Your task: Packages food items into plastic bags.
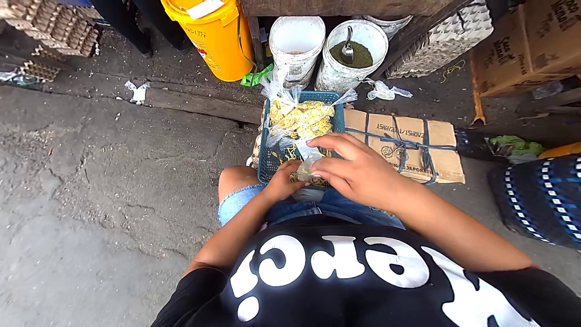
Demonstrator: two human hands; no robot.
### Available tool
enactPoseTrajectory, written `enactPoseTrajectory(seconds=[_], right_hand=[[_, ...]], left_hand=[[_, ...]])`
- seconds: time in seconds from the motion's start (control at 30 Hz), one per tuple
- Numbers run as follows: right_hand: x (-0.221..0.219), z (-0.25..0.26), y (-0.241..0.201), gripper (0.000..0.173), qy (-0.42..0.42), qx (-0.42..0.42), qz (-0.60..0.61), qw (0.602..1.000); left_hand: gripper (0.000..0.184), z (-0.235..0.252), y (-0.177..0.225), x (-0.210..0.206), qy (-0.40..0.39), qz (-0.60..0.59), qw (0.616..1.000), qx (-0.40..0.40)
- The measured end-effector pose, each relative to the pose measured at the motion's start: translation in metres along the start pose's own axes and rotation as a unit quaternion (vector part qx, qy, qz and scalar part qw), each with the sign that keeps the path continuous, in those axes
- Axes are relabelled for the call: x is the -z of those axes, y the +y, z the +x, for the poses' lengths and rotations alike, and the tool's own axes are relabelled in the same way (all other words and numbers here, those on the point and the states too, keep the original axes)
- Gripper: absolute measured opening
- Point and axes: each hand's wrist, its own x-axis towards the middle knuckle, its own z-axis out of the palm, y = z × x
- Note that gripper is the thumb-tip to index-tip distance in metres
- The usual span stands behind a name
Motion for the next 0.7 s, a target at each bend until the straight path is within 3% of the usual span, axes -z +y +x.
enactPoseTrajectory(seconds=[0.17,0.33,0.7], right_hand=[[0.009,0.007,0.006,0.023,-0.070,0.000,0.005,0.998],[0.022,0.005,0.012,0.025,-0.141,-0.008,-0.016,0.990],[0.024,0.005,0.019,0.027,-0.088,-0.048,-0.020,0.995]], left_hand=[[0.048,0.000,0.007,-0.001,-0.047,-0.034,0.998,0.016],[0.040,0.004,0.005,0.004,-0.044,-0.011,0.997,0.055],[0.041,0.008,-0.002,0.012,-0.007,0.077,0.994,0.077]])
